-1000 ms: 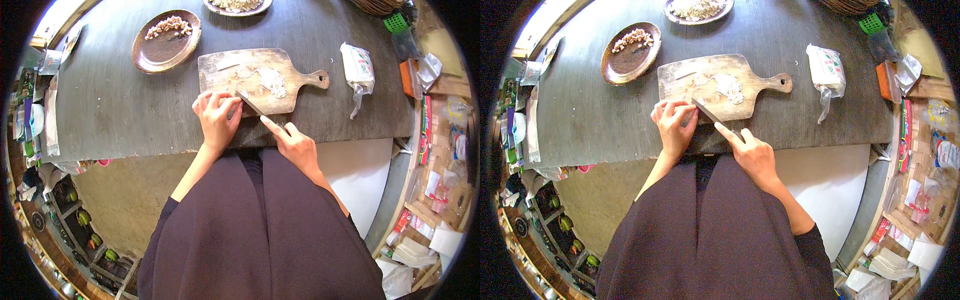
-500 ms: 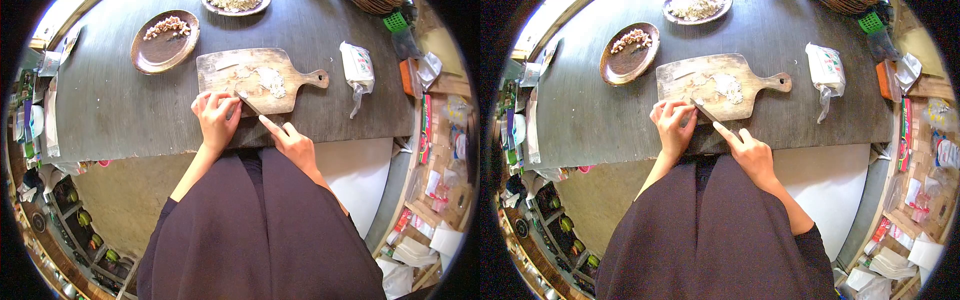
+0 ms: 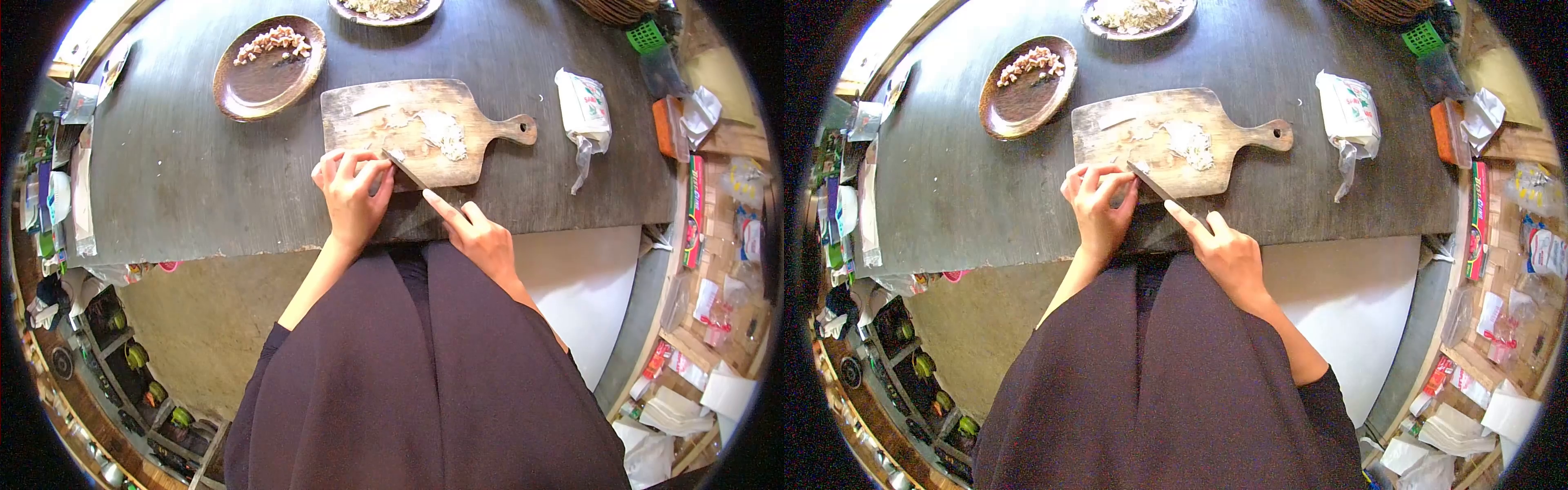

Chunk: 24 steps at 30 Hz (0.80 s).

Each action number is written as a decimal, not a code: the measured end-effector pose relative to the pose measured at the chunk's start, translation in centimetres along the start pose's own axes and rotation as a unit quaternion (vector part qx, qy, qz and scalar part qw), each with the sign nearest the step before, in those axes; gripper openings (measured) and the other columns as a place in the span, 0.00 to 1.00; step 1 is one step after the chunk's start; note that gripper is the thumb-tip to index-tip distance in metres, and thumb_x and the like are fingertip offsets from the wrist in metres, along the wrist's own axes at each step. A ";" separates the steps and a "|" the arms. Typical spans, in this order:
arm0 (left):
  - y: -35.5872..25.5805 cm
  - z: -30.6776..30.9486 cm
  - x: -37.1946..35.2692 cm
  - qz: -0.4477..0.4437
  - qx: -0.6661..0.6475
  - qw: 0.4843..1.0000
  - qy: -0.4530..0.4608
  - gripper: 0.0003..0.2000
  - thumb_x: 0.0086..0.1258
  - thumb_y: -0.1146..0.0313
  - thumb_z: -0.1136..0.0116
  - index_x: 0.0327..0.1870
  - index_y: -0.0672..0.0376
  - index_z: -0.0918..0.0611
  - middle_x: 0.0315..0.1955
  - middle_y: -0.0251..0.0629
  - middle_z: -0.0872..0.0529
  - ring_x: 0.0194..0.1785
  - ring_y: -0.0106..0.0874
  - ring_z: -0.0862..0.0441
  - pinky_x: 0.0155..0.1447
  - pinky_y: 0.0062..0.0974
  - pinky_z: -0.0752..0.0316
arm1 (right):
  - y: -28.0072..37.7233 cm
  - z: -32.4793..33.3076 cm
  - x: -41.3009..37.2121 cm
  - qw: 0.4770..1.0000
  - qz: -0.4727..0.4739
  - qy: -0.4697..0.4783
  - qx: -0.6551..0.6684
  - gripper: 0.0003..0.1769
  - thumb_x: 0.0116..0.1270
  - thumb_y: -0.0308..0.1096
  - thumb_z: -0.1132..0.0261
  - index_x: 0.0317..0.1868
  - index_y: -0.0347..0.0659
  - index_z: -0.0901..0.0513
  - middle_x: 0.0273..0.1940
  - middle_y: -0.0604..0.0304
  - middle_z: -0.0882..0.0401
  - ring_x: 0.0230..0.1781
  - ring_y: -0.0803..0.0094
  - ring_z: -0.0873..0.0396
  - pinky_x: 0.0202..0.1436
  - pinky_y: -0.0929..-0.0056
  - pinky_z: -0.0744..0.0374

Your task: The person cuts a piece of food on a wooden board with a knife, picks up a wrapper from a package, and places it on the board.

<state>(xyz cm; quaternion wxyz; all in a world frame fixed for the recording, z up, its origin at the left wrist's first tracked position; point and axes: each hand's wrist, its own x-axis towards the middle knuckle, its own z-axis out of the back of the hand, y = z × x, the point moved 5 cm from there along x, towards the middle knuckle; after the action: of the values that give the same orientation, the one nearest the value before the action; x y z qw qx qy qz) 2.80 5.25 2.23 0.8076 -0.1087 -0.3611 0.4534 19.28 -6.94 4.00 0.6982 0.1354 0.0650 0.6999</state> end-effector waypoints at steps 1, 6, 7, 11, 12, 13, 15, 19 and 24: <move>0.0 0.0 0.0 -0.001 0.000 1.000 0.000 0.09 0.56 0.69 0.23 0.38 0.47 0.10 0.44 0.27 0.13 0.57 0.40 0.24 0.64 0.43 0.36 | 0.0 -0.1 0.0 1.000 0.000 0.000 0.000 0.34 0.72 0.37 0.33 0.76 0.75 0.28 0.30 0.60 0.28 0.20 0.64 0.18 0.23 0.64 0.17; 0.2 0.0 0.0 -0.003 -0.008 1.000 -0.004 0.10 0.56 0.69 0.23 0.38 0.47 0.10 0.44 0.27 0.13 0.57 0.41 0.24 0.64 0.43 0.36 | 0.2 0.1 -0.2 1.000 -0.003 -0.005 0.012 0.34 0.72 0.37 0.33 0.76 0.75 0.27 0.30 0.60 0.28 0.19 0.65 0.19 0.22 0.64 0.18; 0.1 0.0 0.0 -0.003 -0.007 1.000 -0.005 0.10 0.56 0.69 0.23 0.38 0.48 0.10 0.44 0.27 0.13 0.57 0.41 0.24 0.64 0.43 0.36 | 0.1 0.2 -0.3 1.000 -0.003 -0.005 0.012 0.34 0.72 0.37 0.33 0.76 0.75 0.27 0.30 0.60 0.28 0.19 0.65 0.19 0.22 0.64 0.18; 0.0 0.0 0.0 -0.002 0.001 1.000 0.001 0.09 0.56 0.69 0.23 0.38 0.48 0.10 0.44 0.28 0.13 0.57 0.41 0.24 0.64 0.43 0.36 | 0.1 0.3 -0.4 1.000 0.001 0.005 0.006 0.34 0.72 0.37 0.33 0.76 0.75 0.28 0.30 0.60 0.27 0.19 0.65 0.19 0.22 0.63 0.18; 0.1 0.0 0.0 -0.003 0.001 1.000 0.001 0.09 0.56 0.69 0.23 0.38 0.48 0.10 0.44 0.28 0.13 0.57 0.41 0.24 0.64 0.43 0.36 | 0.2 0.3 -0.4 1.000 0.002 0.004 0.003 0.34 0.72 0.37 0.33 0.76 0.75 0.28 0.30 0.60 0.27 0.19 0.65 0.19 0.22 0.63 0.18; 0.1 0.0 0.0 -0.002 0.002 1.000 0.002 0.09 0.56 0.69 0.23 0.38 0.48 0.10 0.44 0.28 0.13 0.57 0.41 0.24 0.64 0.43 0.36 | 0.2 0.3 -0.4 1.000 0.001 0.004 0.003 0.34 0.72 0.37 0.33 0.76 0.75 0.28 0.30 0.60 0.27 0.19 0.65 0.19 0.22 0.63 0.18; 0.0 -0.1 0.0 -0.002 0.001 1.000 0.003 0.09 0.56 0.69 0.23 0.37 0.48 0.10 0.44 0.27 0.13 0.57 0.41 0.24 0.64 0.43 0.36 | 0.2 0.2 -0.3 1.000 -0.007 0.008 0.000 0.34 0.72 0.37 0.33 0.76 0.75 0.28 0.30 0.60 0.27 0.20 0.64 0.18 0.23 0.63 0.17; 0.0 0.0 0.0 -0.001 0.000 1.000 0.001 0.09 0.56 0.69 0.23 0.38 0.48 0.10 0.44 0.27 0.13 0.57 0.41 0.24 0.64 0.43 0.36 | 0.2 0.1 0.1 1.000 -0.005 0.005 -0.001 0.35 0.72 0.37 0.33 0.76 0.75 0.28 0.30 0.59 0.27 0.20 0.64 0.18 0.23 0.63 0.17; 0.2 0.0 0.0 0.000 -0.004 1.000 0.000 0.09 0.56 0.69 0.23 0.38 0.48 0.10 0.44 0.28 0.13 0.57 0.41 0.24 0.64 0.42 0.36 | 0.2 0.2 -0.2 1.000 -0.006 0.007 0.007 0.34 0.73 0.38 0.34 0.77 0.76 0.29 0.30 0.60 0.27 0.20 0.64 0.18 0.23 0.63 0.17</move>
<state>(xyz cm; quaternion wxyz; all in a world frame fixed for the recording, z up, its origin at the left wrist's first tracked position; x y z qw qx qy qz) 2.68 5.32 2.14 0.8072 -0.1122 -0.3630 0.4517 19.18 -7.14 4.24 0.7008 0.1348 0.0754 0.6964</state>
